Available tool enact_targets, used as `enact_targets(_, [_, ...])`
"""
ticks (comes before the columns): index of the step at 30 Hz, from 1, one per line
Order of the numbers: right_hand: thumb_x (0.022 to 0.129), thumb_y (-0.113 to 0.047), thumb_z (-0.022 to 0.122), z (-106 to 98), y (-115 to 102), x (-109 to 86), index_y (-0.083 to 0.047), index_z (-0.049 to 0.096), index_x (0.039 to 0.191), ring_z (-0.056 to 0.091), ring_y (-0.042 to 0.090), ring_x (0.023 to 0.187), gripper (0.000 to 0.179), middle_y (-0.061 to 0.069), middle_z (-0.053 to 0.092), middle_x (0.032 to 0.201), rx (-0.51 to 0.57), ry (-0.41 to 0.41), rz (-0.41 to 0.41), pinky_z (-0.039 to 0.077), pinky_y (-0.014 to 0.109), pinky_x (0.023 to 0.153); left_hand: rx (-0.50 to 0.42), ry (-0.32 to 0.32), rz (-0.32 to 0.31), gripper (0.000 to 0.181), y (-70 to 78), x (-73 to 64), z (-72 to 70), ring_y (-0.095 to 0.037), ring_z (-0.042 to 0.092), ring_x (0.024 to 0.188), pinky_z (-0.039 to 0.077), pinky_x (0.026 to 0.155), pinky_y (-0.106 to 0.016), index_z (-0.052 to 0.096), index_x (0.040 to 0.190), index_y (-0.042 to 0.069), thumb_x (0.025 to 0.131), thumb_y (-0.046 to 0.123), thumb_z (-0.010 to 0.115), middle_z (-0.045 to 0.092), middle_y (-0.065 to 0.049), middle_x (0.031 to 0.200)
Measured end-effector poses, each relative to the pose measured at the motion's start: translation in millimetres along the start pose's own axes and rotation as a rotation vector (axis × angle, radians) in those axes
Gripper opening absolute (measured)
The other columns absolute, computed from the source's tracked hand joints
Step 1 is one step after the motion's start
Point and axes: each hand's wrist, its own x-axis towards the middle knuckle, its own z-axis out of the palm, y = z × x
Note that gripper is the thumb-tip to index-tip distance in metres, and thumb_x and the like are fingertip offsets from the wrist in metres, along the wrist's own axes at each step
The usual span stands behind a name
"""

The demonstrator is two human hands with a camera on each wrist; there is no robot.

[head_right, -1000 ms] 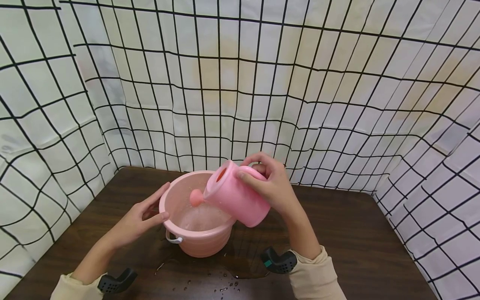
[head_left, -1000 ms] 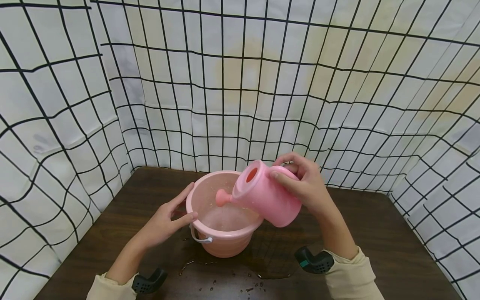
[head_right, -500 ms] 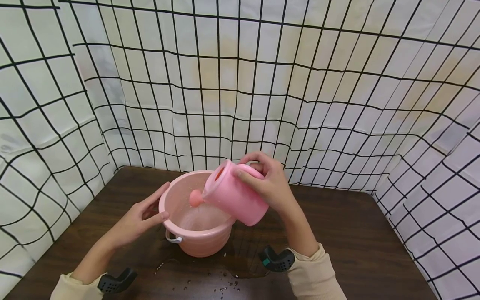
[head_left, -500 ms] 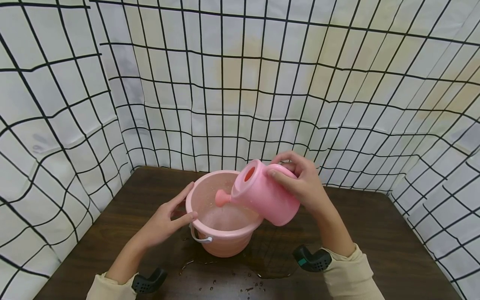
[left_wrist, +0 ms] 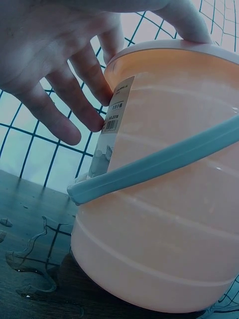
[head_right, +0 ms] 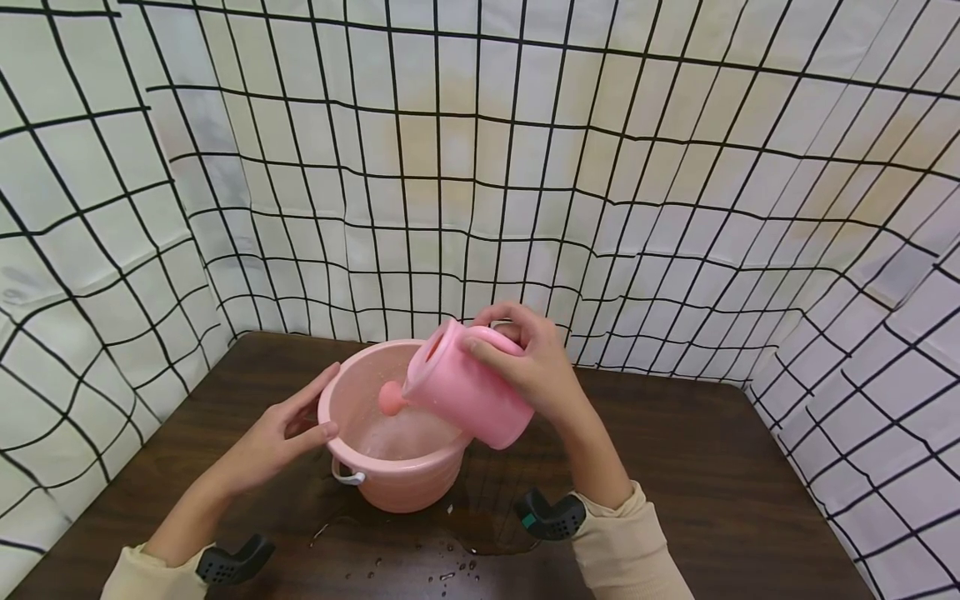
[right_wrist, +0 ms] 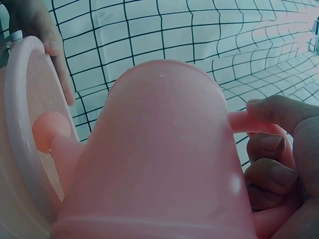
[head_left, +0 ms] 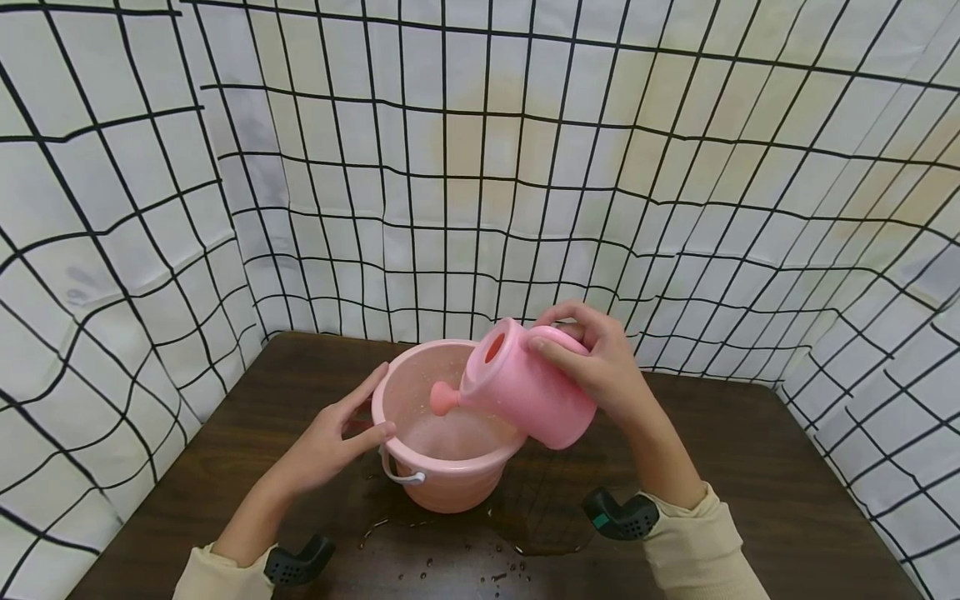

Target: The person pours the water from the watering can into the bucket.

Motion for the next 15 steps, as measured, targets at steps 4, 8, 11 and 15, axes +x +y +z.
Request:
enact_targets(4, [0.084,-0.015,0.065,1.3,0.2,0.2,-0.011,0.058,0.092,0.055,0.017,0.055,0.011,0.014,0.062,0.069,-0.006,0.002,-0.003,0.050,0.034,0.049,-0.001,0.000,0.016,0.070,-0.3,0.4,-0.1,-0.015,0.058,0.102,0.049,0.081,-0.025,0.018,0.146,0.034,0.089,0.021,0.058,0.033,0.000,0.146])
enact_targets(8, [0.084,-0.020,0.066,1.7,5.4,1.1,-0.014,0.058,0.092,0.056,0.018,0.057,0.013,0.011,0.063,0.069,0.011,-0.001,0.017,0.050,0.035,0.050,-0.004,0.000,0.020,0.070,-1.0,0.1,-0.1,-0.016,0.058,0.103,0.049,0.081,-0.025,0.018,0.146,0.032,0.090,0.021,0.058,0.032,0.000,0.147])
enact_targets(11, [0.083,-0.024,0.067,0.7,14.5,3.7,-0.017,0.058,0.092,0.057,0.018,0.059,0.015,0.008,0.064,0.071,0.016,0.001,0.019,0.050,0.035,0.051,-0.003,0.001,0.022,0.070,-1.8,0.1,-0.1,-0.015,0.058,0.102,0.049,0.081,-0.024,0.018,0.146,0.032,0.090,0.021,0.058,0.032,0.000,0.146])
enact_targets(15, [0.082,-0.028,0.068,-0.3,23.7,6.3,-0.018,0.058,0.092,0.057,0.020,0.059,0.016,0.009,0.064,0.071,0.021,0.004,0.008,0.050,0.036,0.051,-0.009,0.000,0.026,0.070,-2.2,0.5,-0.1,-0.018,0.059,0.103,0.049,0.081,-0.024,0.019,0.146,0.030,0.089,0.021,0.058,0.032,0.000,0.147])
